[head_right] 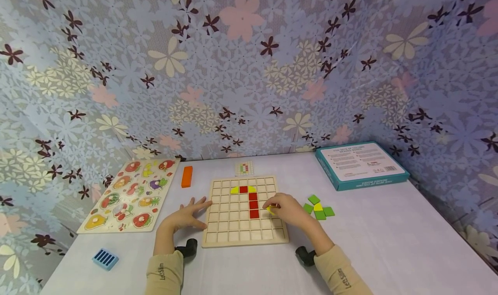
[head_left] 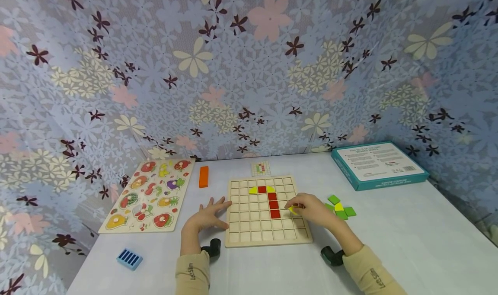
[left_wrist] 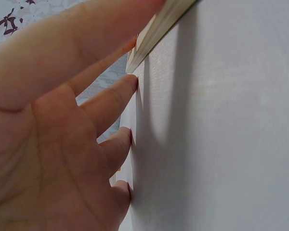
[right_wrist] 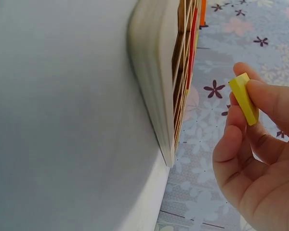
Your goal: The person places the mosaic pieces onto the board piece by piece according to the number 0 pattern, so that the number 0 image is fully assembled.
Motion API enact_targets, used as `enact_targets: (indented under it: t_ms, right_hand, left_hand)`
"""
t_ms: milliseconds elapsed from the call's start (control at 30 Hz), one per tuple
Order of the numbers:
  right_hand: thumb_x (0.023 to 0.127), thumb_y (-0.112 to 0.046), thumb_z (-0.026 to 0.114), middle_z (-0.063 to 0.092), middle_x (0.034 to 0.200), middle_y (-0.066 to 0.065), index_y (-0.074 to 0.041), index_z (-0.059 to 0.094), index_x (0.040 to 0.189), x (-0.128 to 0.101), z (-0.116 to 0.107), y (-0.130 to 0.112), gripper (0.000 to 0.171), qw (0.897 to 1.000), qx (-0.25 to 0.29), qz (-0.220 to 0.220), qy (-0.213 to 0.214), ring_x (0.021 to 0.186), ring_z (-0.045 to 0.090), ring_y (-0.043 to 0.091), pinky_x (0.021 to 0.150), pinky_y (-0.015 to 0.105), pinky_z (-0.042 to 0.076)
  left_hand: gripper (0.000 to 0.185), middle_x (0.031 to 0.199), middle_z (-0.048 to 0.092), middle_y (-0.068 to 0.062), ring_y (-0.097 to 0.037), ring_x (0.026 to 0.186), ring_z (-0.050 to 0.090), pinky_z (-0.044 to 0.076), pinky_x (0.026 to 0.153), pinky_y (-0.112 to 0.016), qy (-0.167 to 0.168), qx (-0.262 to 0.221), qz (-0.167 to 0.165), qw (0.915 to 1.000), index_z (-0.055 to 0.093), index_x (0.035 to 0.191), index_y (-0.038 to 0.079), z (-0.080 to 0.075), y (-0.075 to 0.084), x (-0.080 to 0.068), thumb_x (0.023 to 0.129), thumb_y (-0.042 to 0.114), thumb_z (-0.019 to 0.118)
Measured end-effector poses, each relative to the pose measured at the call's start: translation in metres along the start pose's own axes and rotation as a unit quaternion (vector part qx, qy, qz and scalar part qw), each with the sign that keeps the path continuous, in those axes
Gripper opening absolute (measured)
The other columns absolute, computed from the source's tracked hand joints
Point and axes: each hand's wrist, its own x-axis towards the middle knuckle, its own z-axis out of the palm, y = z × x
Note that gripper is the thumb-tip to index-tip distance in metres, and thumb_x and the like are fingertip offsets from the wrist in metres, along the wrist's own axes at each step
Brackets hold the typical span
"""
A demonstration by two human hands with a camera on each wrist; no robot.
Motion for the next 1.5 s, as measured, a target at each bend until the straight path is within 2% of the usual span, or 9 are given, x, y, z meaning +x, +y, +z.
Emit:
enact_targets:
  t_ms: [267,733,1200,1333,1500]
  right_hand:
    - [0.087,-0.003,0.057,0.058,0.083,-0.002,-0.007,0.065,0.095,0.001,0.006,-0.008,0.012,1.000,-0.003,0.019,0.001,0.076,0.049,0.014,0.065,0.028,0.044]
    - [0.084,-0.007,0.063,0.058,0.078,-0.001,-0.007,0.061,0.090,0.002,0.012,-0.013,0.006,0.994,0.077,0.075,0.011,0.074,0.052,0.015,0.066,0.028,0.045]
    - [0.078,-0.001,0.066,0.058,0.080,0.000,-0.010,0.063,0.086,0.006,0.020,-0.016,0.012,0.993,0.067,0.098,-0.007,0.074,0.051,0.016,0.067,0.028,0.045]
    - [0.076,0.001,0.067,0.059,0.080,0.000,-0.007,0.064,0.086,0.009,0.022,-0.019,0.014,0.993,0.065,0.092,-0.019,0.075,0.053,0.015,0.067,0.029,0.048]
    - [0.077,0.003,0.066,0.062,0.084,0.001,-0.004,0.064,0.087,0.012,0.023,-0.022,0.013,0.996,0.054,0.062,-0.043,0.079,0.056,0.015,0.071,0.031,0.051]
  left_hand:
    - [0.076,0.152,0.022,-0.009,-0.035,0.141,-0.004,-0.013,0.109,-0.056,0.002,0.003,-0.003,1.0000,0.046,0.137,0.017,0.000,0.000,-0.001,0.068,0.009,0.077]
    - [0.076,0.152,0.022,-0.009,-0.035,0.141,-0.004,-0.013,0.109,-0.056,0.002,0.001,0.001,1.0000,0.046,0.137,0.017,0.000,-0.001,0.001,0.068,0.010,0.078]
    - [0.076,0.152,0.022,-0.009,-0.036,0.141,-0.004,-0.012,0.109,-0.057,0.000,0.007,-0.005,1.0000,0.046,0.138,0.016,-0.001,0.005,-0.003,0.068,0.010,0.078]
    - [0.076,0.152,0.022,-0.010,-0.037,0.140,-0.004,-0.012,0.109,-0.057,0.002,0.005,-0.007,1.0000,0.046,0.137,0.016,-0.001,0.004,-0.003,0.068,0.009,0.078]
    - [0.076,0.152,0.023,-0.009,-0.037,0.140,-0.004,-0.012,0.109,-0.057,0.002,0.010,-0.007,0.9999,0.046,0.138,0.017,-0.001,0.003,-0.002,0.069,0.010,0.077]
